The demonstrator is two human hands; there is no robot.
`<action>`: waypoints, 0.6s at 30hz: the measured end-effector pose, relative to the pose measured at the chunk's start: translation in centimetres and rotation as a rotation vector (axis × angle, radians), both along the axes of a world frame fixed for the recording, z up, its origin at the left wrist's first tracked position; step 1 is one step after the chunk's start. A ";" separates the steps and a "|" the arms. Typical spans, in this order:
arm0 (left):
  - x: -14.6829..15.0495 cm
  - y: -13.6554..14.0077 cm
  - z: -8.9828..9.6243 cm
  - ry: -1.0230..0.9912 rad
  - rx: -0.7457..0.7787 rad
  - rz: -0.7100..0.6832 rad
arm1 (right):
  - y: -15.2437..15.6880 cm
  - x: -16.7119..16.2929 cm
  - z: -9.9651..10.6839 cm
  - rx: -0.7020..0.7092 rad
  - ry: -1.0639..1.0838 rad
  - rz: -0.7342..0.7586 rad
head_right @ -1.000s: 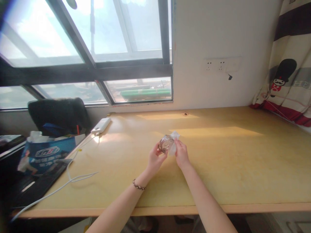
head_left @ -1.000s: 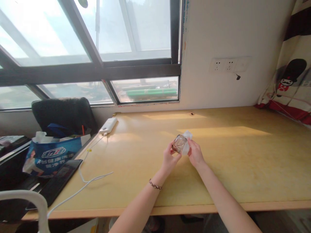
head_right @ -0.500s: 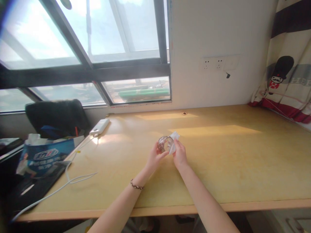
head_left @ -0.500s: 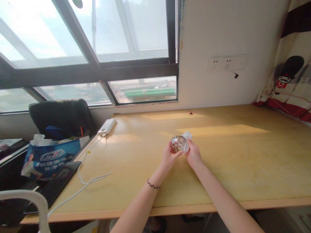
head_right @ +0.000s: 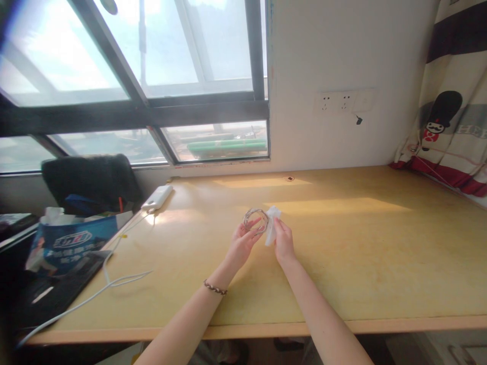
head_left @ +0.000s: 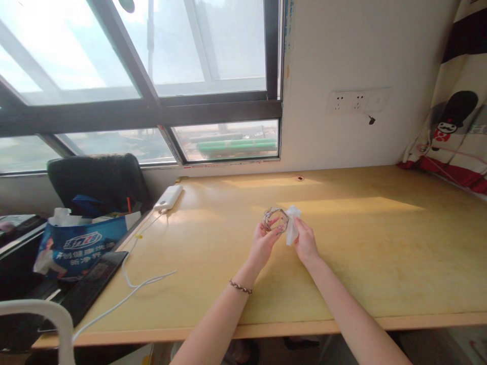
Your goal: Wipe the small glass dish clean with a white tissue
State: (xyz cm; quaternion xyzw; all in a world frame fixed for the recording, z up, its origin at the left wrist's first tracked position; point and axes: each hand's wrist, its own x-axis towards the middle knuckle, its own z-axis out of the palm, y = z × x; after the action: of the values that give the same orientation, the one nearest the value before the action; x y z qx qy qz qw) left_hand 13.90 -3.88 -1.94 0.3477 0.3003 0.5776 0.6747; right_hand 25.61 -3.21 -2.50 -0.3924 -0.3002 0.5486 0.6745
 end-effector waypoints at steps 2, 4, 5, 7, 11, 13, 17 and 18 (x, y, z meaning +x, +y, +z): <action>-0.3 0.3 0.0 -0.097 -0.052 -0.015 | -0.4 0.0 0.3 0.018 -0.072 -0.040; -0.7 0.5 0.0 -0.129 -0.096 -0.034 | -1.0 -0.1 0.8 0.060 -0.211 -0.149; -0.8 0.6 -0.1 -0.115 -0.115 -0.032 | -1.3 -0.1 1.1 0.091 -0.278 -0.204; -0.8 0.6 -0.3 -0.039 -0.137 0.011 | -2.0 -0.2 1.7 0.153 -0.365 -0.262; -0.3 0.2 -0.9 0.177 -0.055 0.108 | -2.5 -0.4 2.1 0.256 -0.493 -0.258; 0.1 0.1 -1.1 0.272 0.010 0.121 | -2.4 -0.4 1.8 0.303 -0.636 -0.348; 0.3 -0.2 -1.1 0.430 0.180 0.109 | -2.6 -0.4 1.5 0.417 -0.837 -0.356; 0.3 -0.2 -1.0 0.468 0.231 0.087 | -2.8 -0.4 1.6 0.457 -0.848 -0.296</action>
State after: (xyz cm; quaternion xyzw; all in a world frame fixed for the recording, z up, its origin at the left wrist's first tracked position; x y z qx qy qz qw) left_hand 14.22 -4.06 -2.95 0.5334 0.3950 0.5403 0.5171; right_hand 25.21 -5.98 -0.93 -0.4613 -0.6014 0.1597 0.6325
